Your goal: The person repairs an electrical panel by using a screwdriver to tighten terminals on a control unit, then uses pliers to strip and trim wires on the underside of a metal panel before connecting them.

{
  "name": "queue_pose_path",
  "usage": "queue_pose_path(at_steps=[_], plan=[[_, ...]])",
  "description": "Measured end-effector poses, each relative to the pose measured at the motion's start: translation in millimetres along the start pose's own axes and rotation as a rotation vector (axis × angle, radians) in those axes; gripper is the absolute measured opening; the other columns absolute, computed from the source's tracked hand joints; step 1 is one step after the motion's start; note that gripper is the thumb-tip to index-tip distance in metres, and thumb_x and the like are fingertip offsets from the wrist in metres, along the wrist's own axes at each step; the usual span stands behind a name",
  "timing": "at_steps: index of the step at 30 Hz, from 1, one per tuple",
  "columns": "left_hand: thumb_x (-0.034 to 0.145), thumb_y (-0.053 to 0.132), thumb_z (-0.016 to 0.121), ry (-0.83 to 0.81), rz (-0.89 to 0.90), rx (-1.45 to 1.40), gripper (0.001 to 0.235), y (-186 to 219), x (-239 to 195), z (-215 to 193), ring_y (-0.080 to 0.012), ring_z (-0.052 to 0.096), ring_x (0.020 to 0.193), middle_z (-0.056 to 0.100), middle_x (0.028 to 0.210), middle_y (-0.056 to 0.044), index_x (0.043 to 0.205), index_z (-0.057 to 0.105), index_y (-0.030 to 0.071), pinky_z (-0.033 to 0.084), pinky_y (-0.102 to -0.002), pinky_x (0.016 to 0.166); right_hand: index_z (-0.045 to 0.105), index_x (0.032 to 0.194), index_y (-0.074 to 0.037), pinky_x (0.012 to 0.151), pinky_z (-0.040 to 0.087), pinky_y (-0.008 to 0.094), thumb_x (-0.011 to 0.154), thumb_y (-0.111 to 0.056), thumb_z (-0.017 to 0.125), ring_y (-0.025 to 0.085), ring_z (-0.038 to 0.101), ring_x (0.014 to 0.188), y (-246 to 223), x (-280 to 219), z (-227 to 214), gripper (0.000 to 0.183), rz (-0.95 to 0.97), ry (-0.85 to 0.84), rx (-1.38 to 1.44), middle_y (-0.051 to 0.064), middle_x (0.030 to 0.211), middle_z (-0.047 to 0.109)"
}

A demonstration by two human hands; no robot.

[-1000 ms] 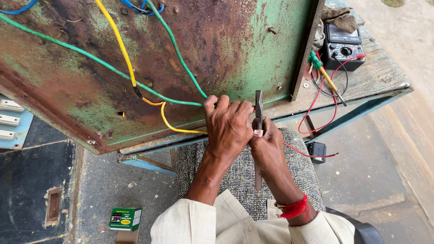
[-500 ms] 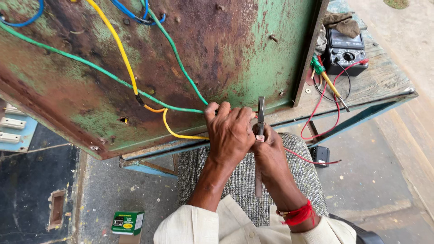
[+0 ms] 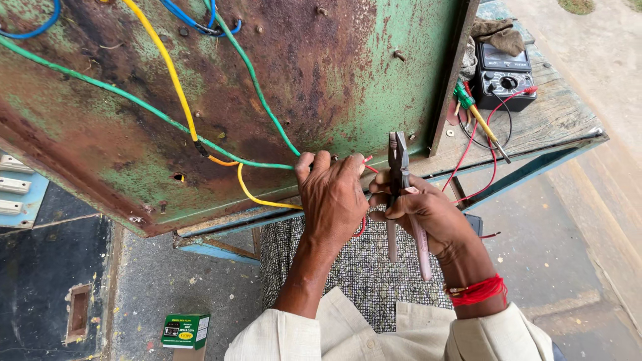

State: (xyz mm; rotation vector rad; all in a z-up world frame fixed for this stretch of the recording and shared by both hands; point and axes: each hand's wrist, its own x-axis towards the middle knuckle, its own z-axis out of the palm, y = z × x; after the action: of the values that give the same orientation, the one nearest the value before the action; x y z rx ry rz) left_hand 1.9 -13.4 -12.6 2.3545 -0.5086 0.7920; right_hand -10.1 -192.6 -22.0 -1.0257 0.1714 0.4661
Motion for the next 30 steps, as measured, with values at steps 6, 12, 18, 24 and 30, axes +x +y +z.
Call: queue_pose_path(at_steps=[6,12,18,24,30], plan=[[0.086,0.005,0.065,-0.006,-0.011,-0.01,0.011,0.7,0.5,-1.3,-0.0265,0.059,0.087,0.072,0.085,-0.005,0.097,0.065,0.009,0.033,-0.047,0.098,0.066,0.126,0.002,0.095,0.048,0.035,0.072,0.004,0.061,0.022,0.063,0.106,-0.4,-8.6,10.8,0.054,-0.018,0.08,-0.509,0.01,0.112,0.07],[0.085,0.007,0.068,-0.034,-0.037,-0.022,0.009,0.0,-0.4,-1.5,-0.0265,0.058,0.086,0.072,0.083,-0.004,0.092,0.065,0.011,0.033,-0.047,0.098,0.063,0.128,-0.005,0.091,0.044,0.03,0.067,0.0,0.065,0.018,0.057,0.101,8.1,1.5,18.7,0.061,-0.087,0.087,-0.715,0.004,0.107,0.065],[0.084,0.007,0.068,-0.023,-0.02,-0.047,0.015,-0.2,-1.3,-3.6,-0.0258,0.059,0.089,0.073,0.088,-0.003,0.098,0.066,0.01,0.032,-0.047,0.1,0.063,0.118,-0.005,0.081,0.045,0.029,0.067,-0.001,0.067,0.015,0.054,0.09,15.0,12.0,11.0,0.052,-0.109,0.071,-0.761,0.003,0.096,0.06],[0.08,0.005,0.067,-0.032,-0.008,-0.025,0.016,0.8,2.3,-5.6,-0.0269,0.059,0.089,0.074,0.088,-0.004,0.095,0.067,0.01,0.033,-0.048,0.099,0.063,0.1,-0.005,0.074,0.046,0.027,0.072,-0.002,0.067,0.009,0.053,0.08,11.2,11.8,23.7,0.029,-0.196,0.079,-0.732,-0.004,0.085,0.06],[0.081,0.007,0.068,-0.026,-0.033,0.042,0.004,6.2,5.7,0.6,-0.0288,0.059,0.084,0.071,0.078,-0.006,0.084,0.067,0.01,0.035,-0.049,0.098,0.062,0.1,-0.005,0.065,0.046,0.026,0.085,-0.008,0.065,0.007,0.052,0.075,33.8,6.8,41.2,0.016,-0.372,0.346,-0.712,-0.002,0.082,0.062]])
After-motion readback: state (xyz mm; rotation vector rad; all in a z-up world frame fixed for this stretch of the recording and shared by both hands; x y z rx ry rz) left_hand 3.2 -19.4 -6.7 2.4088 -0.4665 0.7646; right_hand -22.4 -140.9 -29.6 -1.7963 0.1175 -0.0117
